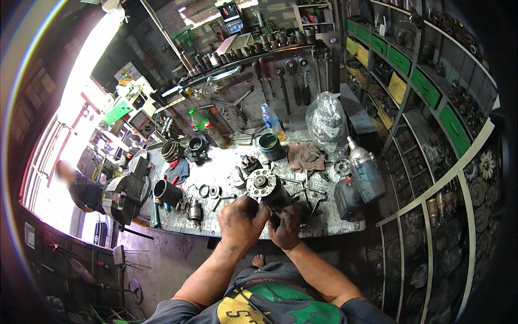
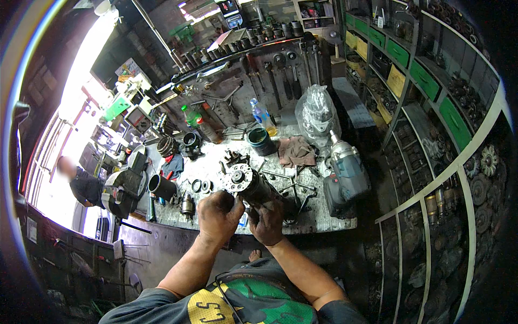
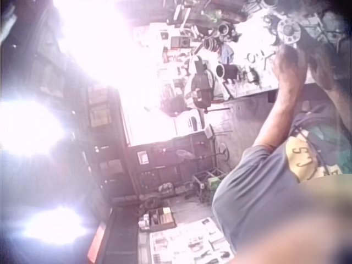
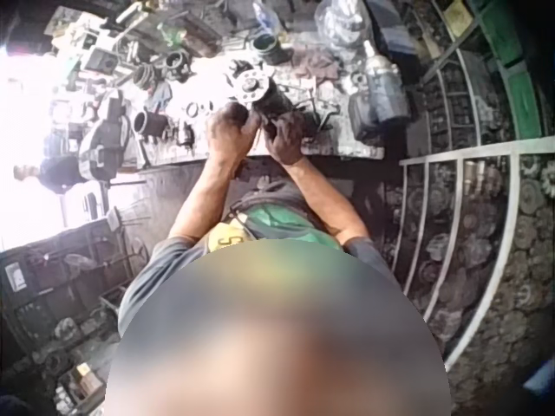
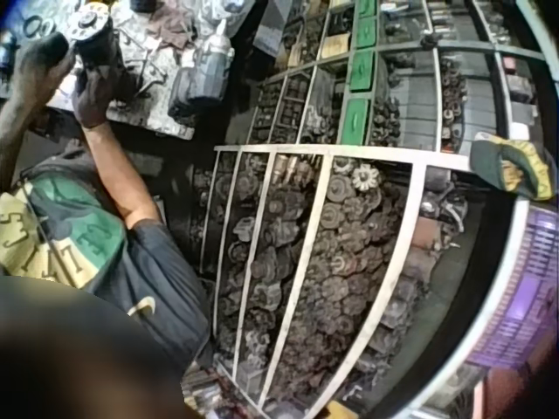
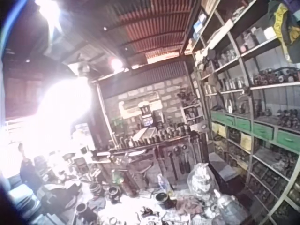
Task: The person uses a wire brush to clean a cylindrical metal part, then moves to a workbench to assemble a mechanical component. They insert small parts into the assembly, use a hammer to tap components into place, and repeatedly inspect the assembly by rotating and adjusting it.
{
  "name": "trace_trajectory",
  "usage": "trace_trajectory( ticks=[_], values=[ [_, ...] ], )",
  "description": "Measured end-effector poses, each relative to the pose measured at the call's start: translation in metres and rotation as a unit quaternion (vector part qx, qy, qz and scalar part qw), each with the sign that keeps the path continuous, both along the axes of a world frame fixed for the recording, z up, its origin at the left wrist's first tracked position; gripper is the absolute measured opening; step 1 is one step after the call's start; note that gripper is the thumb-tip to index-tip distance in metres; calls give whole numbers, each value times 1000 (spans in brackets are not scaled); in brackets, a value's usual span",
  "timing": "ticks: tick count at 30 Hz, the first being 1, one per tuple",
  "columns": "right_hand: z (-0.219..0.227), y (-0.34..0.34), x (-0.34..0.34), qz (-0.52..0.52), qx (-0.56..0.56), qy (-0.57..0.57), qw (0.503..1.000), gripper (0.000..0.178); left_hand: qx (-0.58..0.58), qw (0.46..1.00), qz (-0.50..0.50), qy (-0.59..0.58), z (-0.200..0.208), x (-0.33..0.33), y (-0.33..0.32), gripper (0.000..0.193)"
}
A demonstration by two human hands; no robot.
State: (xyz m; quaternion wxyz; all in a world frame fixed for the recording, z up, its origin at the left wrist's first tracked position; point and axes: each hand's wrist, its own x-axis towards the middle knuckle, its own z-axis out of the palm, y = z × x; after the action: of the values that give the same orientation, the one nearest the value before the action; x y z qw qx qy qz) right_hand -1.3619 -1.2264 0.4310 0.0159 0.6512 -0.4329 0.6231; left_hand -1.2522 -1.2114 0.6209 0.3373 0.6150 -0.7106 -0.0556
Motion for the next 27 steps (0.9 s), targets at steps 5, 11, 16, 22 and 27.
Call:
trace_trajectory(
  ticks=[5,11,16,22,27],
  values=[
    [6,1,-7,27,4,8,1000,44,47,998,-14,38,9,0,0,33],
    [19,1,-7,31,10,-3,999,37,53,998,-37,5,12,3,-6,34],
    [29,0,-8,18,-3,-24,1000,35,-48,984,-94,-141,32,26,-32,64],
    [29,-5,-11,54,-3,-21,998,29,61,904,-406,-120,40,45,-87,73],
    [11,-6,-8,73,20,-36,996,34,16,889,-444,-108,26,49,-92,65]
  ],
)
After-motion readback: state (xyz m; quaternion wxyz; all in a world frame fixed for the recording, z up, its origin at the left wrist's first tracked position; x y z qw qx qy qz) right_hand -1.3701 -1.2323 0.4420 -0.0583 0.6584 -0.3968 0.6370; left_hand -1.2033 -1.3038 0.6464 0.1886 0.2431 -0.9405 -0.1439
